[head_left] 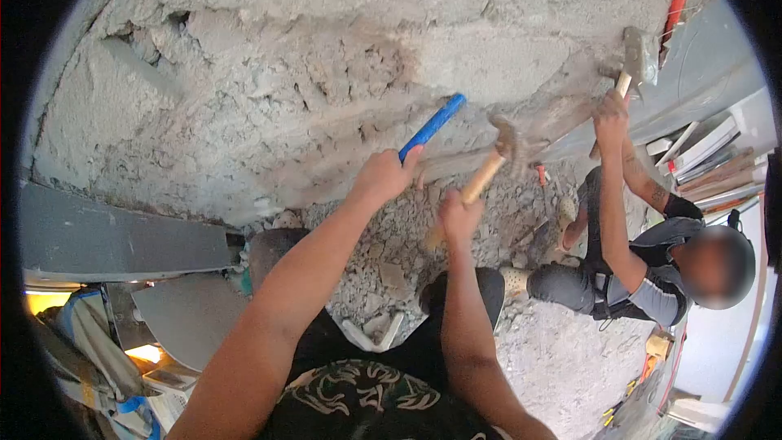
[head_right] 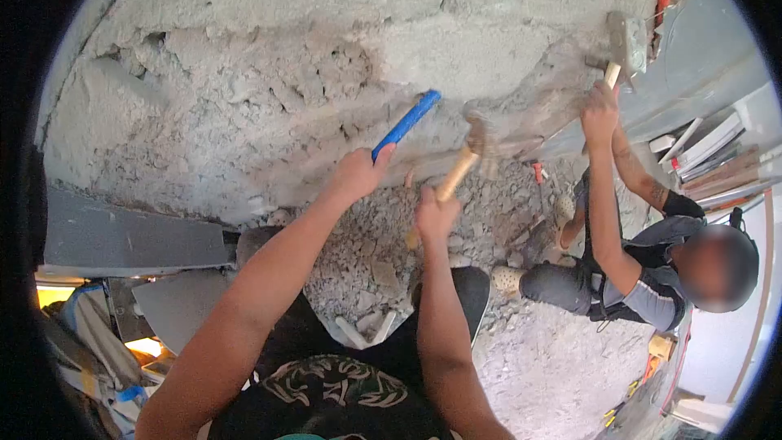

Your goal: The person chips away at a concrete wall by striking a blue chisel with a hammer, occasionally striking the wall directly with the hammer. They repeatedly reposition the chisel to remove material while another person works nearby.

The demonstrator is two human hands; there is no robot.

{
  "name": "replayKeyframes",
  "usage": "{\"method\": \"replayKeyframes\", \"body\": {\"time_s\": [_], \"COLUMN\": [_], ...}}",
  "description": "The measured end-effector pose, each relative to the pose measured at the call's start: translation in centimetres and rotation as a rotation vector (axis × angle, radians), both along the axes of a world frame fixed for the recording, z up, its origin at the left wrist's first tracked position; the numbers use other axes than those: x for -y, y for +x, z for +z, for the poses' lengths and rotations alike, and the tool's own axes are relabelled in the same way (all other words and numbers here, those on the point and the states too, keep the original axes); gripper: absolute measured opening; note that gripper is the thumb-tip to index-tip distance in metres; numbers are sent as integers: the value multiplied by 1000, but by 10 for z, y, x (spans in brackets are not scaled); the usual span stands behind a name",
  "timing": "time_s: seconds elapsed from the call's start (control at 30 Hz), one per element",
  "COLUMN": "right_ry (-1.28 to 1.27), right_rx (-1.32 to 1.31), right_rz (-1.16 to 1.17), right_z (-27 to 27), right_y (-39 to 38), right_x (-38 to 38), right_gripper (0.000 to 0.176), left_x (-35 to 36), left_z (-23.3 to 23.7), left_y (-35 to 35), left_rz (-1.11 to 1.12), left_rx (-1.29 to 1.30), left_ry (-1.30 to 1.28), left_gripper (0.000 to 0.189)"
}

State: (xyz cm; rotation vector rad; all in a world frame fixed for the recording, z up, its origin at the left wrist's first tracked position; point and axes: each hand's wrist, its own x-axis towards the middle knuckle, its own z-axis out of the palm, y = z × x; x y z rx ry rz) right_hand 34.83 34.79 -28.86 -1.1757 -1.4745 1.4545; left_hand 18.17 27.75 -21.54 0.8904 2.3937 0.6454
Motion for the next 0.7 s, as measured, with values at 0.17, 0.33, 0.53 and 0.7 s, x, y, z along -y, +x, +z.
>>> {"method": "replayKeyframes", "body": {"time_s": [0.17,0.33,0.53,0.7], "right_ry": [184,529,-107,-4], "right_rx": [-404,-1199,-100,-273], "right_rz": [-96,65,142,-73], "right_z": [83,147,-19,41], "right_y": [29,23,-29,12], "right_x": [-27,-31,-1,-17], "right_gripper": [7,5,8,5], "left_x": [-5,-1,-2,-1], "left_z": [-5,-2,-2,0], "left_y": [-2,-1,2,1], "left_rz": [2,20,51,13], "left_rx": [-15,-28,-44,10], "left_ry": [-30,17,16,-24], "left_gripper": [83,82,80,80]}}
